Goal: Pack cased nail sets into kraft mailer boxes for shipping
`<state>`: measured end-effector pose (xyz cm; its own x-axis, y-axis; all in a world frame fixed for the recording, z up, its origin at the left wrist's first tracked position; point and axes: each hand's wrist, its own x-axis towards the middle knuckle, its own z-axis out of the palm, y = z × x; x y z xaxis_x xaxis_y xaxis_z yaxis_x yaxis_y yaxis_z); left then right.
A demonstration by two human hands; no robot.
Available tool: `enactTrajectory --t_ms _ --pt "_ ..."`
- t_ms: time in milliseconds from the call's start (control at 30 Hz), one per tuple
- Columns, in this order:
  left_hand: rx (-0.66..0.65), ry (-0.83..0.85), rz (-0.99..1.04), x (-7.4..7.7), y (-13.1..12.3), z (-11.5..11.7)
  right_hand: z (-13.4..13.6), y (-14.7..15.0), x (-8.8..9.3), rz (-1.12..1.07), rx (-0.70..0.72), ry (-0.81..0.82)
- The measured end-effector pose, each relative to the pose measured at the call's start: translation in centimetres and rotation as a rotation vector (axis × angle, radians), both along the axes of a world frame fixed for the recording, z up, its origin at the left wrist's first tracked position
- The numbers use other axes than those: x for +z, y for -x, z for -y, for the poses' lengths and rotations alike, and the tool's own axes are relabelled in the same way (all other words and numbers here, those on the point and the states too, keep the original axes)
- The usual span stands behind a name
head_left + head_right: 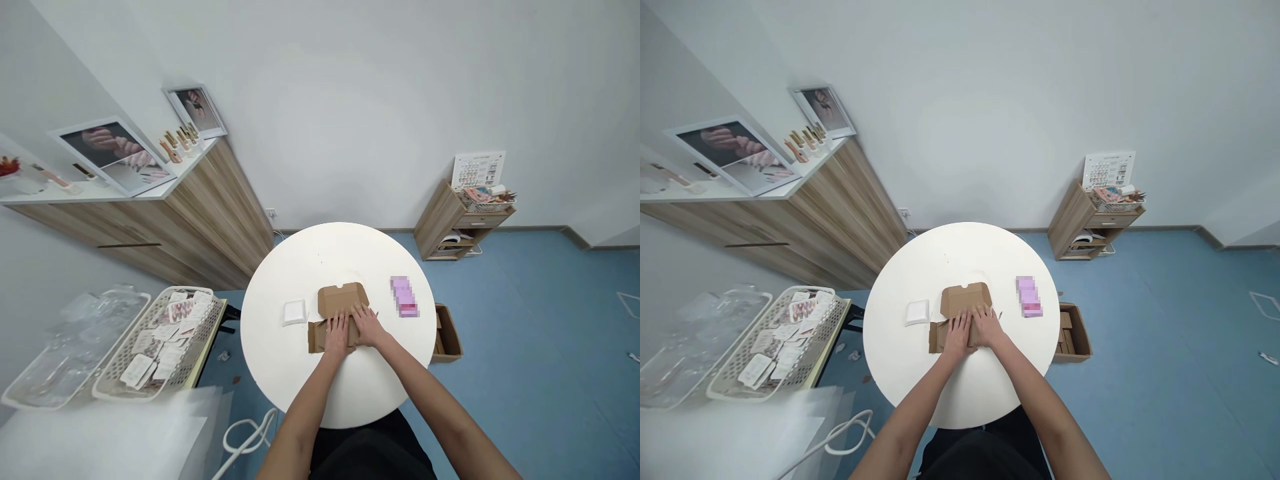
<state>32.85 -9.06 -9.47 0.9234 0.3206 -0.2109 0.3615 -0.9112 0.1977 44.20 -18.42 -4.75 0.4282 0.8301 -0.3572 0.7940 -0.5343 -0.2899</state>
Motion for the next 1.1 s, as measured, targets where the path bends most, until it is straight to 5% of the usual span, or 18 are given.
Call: enactTrajectory --t_ms 233,533,700,867,1100 --pt "-0.023 0.028 0.015 0.1 0.5 -0.1 -0.1 0.1 -2.7 -0.003 0.122 0.168" --pt "-0.011 0.172 0.199 1.6 3.6 -2.0 -0.5 0.9 -3.0 0.159 0.162 0.186" --pt "0.267 0.146 0.378 0.7 8.0 -4.6 -1.8 1.7 -3.3 0.222 0.166 0.259" --pt "0.582 0.248 0.322 -1.1 10.5 -5.7 -2.5 2.9 -3.9 0.263 0.145 0.214" --pt "0.54 0.401 0.237 -0.5 9.6 -4.9 -3.1 3.8 -5.7 0.242 0.162 0.128"
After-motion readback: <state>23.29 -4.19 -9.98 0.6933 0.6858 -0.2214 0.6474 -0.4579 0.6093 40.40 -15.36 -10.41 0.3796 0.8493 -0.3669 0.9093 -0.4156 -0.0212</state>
